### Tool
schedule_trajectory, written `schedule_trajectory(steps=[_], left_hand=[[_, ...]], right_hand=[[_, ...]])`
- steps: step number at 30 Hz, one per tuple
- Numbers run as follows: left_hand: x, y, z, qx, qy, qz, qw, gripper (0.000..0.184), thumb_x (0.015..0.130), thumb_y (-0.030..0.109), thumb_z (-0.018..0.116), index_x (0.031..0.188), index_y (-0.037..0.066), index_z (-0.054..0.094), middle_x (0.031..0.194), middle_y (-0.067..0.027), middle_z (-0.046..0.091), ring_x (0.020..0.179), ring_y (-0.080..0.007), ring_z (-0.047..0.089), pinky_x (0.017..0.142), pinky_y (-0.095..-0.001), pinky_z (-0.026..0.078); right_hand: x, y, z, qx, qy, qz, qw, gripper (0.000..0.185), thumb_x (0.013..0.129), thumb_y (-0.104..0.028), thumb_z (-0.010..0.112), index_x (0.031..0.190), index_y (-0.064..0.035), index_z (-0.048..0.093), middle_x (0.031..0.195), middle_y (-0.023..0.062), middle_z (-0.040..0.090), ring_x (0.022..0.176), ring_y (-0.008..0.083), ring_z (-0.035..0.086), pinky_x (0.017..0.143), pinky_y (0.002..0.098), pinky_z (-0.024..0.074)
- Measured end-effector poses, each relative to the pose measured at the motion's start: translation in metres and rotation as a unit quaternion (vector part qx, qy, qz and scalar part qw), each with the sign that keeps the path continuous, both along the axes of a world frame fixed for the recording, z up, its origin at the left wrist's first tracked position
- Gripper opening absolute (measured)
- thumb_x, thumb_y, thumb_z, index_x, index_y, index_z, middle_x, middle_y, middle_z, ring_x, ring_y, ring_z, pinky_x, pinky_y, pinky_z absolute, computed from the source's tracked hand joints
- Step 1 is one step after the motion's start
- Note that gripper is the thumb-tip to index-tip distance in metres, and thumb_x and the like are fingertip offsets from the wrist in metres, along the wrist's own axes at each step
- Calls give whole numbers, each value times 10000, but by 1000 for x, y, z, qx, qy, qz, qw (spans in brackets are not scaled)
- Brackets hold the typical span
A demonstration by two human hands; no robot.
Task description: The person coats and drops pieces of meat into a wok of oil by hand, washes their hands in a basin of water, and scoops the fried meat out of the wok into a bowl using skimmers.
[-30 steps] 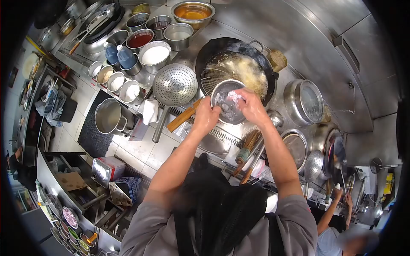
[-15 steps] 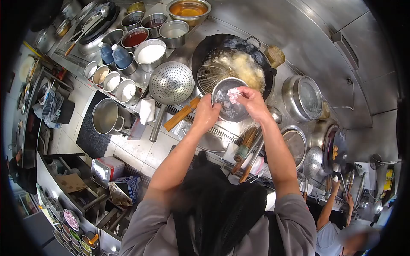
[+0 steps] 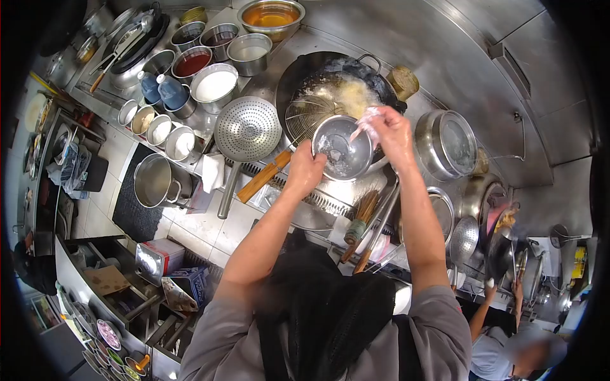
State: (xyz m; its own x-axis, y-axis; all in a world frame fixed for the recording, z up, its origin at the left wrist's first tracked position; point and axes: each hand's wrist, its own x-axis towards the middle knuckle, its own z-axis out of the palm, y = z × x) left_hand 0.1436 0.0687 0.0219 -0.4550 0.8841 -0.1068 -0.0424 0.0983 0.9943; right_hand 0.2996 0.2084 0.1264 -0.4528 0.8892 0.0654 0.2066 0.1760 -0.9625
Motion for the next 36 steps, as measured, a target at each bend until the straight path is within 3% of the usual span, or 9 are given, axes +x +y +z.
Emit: schedule_trajectory(steps=[7, 8, 12, 17, 22, 27, 29, 32, 36], left_hand=[[-22, -25, 7, -15, -32, 17, 999, 200, 904, 60, 562, 1031, -94, 565, 942, -175, 628, 703, -225, 681, 528, -336, 595], [-23, -31, 11, -14, -51, 35, 998, 186, 908, 43, 551, 1042, -85, 559, 941, -160, 626, 702, -206, 673, 524, -331, 597], [-30, -50, 34, -39, -77, 61, 994, 182, 923, 43, 544, 1059, -79, 548, 936, -144, 634, 714, -172, 666, 525, -318, 602], [-39, -64, 41, -28, -95, 79, 992, 221, 934, 42, 529, 1115, -83, 546, 969, -133, 652, 734, -161, 671, 576, -308, 622], [-43, -78, 44, -26, -119, 126, 984, 229, 950, 40, 488, 1147, -56, 554, 1011, -114, 667, 786, -160, 689, 598, -309, 628], [-49, -70, 43, -30, -35, 149, 988, 205, 918, 35, 542, 1080, -87, 572, 921, -132, 644, 738, -175, 684, 545, -308, 604], [-46, -59, 27, -16, 40, 132, 990, 156, 905, 56, 567, 996, -72, 568, 872, -161, 621, 698, -241, 658, 573, -368, 567], [-34, -44, 30, 2, 270, 110, 956, 136, 881, 72, 601, 925, -47, 553, 795, -181, 610, 695, -268, 625, 636, -417, 511], [-23, -32, 20, -27, 238, 111, 964, 187, 867, 101, 620, 978, -41, 568, 842, -220, 634, 743, -328, 647, 695, -455, 509]], right_hand=[[31, 90, -27, 75, -135, -6, 988, 238, 936, -79, 582, 1123, 38, 669, 878, 75, 722, 750, 145, 640, 678, 319, 520], [37, 122, -62, 140, -174, -7, 975, 305, 879, -82, 592, 1160, 17, 656, 901, 156, 728, 821, 287, 702, 747, 380, 530], [-9, 143, -67, 193, -343, 38, 919, 290, 860, -130, 657, 1141, -76, 705, 986, 250, 703, 975, 437, 672, 867, 456, 525], [-69, 189, -101, 191, -330, 25, 924, 428, 797, -234, 801, 1180, -66, 710, 1118, 241, 699, 1048, 361, 683, 944, 422, 511], [-63, 210, -105, 361, -302, -8, 882, 398, 845, -218, 736, 1199, -41, 690, 1172, 225, 688, 1054, 376, 680, 925, 410, 530], [-66, 10, 2, 213, -132, 99, 963, 200, 917, -144, 668, 1087, -44, 699, 1015, 164, 688, 902, 295, 681, 818, 392, 552], [-64, -44, -10, 258, -190, 263, 910, 186, 855, -87, 703, 1038, -61, 689, 1051, 154, 667, 951, 298, 664, 828, 385, 555], [-63, -64, -55, 358, -205, 232, 881, 222, 806, -52, 714, 1023, -47, 670, 1041, 172, 655, 909, 300, 670, 806, 398, 558], [-44, -52, -49, 211, -206, 157, 943, 249, 797, -60, 711, 1042, -50, 665, 951, 169, 673, 803, 294, 669, 739, 397, 544]])
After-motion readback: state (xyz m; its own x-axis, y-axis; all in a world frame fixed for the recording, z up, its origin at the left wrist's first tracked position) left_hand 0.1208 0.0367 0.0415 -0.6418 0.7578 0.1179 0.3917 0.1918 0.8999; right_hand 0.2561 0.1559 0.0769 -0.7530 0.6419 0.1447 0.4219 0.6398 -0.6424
